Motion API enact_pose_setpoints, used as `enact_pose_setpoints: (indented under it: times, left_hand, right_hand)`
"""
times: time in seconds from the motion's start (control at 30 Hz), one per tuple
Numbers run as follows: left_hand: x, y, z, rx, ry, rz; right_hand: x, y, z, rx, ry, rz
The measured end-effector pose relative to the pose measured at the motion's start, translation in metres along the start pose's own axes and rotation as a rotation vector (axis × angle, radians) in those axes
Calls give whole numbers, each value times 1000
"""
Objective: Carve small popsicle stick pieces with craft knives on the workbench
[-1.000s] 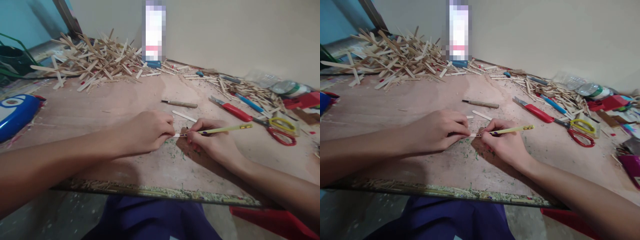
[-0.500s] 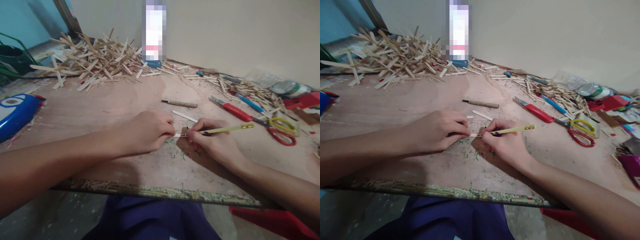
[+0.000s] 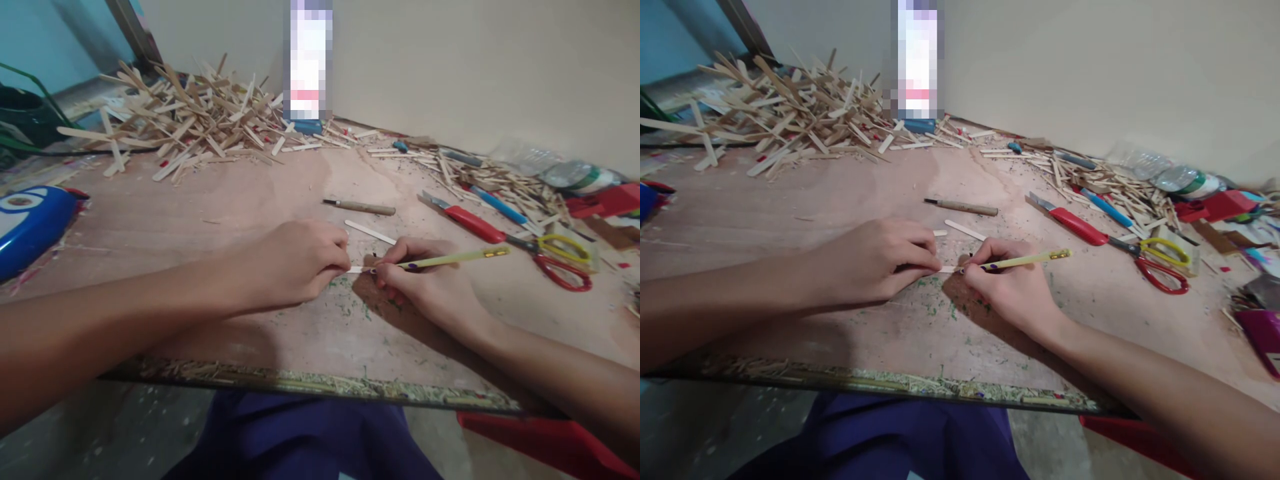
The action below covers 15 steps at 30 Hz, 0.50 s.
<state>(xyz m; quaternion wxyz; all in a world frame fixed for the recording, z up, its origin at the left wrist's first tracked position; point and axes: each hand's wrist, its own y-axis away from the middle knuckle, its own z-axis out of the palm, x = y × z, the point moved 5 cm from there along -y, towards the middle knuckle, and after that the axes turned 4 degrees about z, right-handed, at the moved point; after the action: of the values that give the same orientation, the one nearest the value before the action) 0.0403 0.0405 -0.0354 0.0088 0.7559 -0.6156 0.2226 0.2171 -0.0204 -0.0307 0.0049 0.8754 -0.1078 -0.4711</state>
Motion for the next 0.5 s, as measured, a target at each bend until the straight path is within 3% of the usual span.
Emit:
enact_pose_setpoints:
  times: [0.5]
  left_hand:
    - [0, 0, 0, -6, 8, -2]
  right_hand:
    - [1, 1, 0, -6, -2, 34]
